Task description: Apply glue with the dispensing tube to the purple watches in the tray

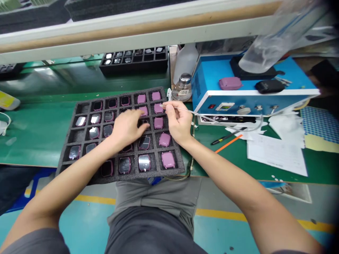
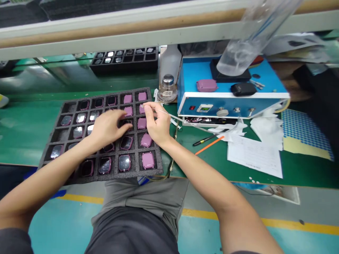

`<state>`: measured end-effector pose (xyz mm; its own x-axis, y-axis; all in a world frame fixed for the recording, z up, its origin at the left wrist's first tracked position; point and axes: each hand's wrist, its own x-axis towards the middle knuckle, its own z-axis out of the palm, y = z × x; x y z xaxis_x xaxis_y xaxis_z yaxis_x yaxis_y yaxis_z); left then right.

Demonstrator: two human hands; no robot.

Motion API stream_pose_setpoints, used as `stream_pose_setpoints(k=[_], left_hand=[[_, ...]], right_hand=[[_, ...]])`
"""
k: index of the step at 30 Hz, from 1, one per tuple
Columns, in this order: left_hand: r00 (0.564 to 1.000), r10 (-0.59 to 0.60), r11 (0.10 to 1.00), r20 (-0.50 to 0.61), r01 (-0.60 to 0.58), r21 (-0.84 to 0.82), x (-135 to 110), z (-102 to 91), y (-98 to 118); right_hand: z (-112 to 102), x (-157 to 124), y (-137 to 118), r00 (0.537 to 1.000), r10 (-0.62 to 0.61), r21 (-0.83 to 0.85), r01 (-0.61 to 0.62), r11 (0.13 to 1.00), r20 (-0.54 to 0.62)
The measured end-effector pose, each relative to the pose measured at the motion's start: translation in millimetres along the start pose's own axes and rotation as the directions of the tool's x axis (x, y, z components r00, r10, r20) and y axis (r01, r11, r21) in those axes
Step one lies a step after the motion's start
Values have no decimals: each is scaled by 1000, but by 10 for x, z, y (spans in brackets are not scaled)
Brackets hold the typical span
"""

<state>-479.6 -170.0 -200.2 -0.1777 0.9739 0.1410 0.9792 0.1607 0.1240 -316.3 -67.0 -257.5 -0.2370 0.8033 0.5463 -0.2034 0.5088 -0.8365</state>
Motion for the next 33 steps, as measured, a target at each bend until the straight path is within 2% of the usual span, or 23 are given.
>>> stream_pose_setpoints(k=[3,5,6,8,9,10,12,15,17,27,33], left_hand=[[979,-77,986,187,47,162,-90,-113,194],[975,-85,985,208,51,163,-54,-147,205],[979,-70,994,193,52,94,-21,-148,177],[990,-43,975,136,71,-212,52,-120,91],[994,-46,909,101,84,-409,86,-91,50],[995,-66,801,70,94,-591,114,-54,20],[990,-136,543,48,115,-832,152,39,7],[968,-239,249,81,142,-958,160,192,78],[957,-270,140,109,151,-979,146,273,133],[937,-349,10,28,33,-999,129,390,124],[915,-384,-38,121,116,-993,108,337,202]], right_hand=[[-2,-3,14,1000,-2,-7,2,1000,9],[0,-5,4,1000,0,11,0,1000,-7],[2,-6,-9,1000,2,25,-2,1000,-16],[8,-10,-48,1000,9,51,-8,999,-19],[12,-13,-70,1000,12,62,-12,998,-13],[17,-16,-90,1000,14,70,-13,997,-4],[27,-21,-121,1000,11,71,-12,997,11],[36,-22,-134,1000,14,50,-14,999,-2],[38,-21,-126,1000,27,42,-26,999,-3],[48,-53,-77,998,57,51,-58,997,9],[48,-67,-75,997,79,61,-79,995,17]])
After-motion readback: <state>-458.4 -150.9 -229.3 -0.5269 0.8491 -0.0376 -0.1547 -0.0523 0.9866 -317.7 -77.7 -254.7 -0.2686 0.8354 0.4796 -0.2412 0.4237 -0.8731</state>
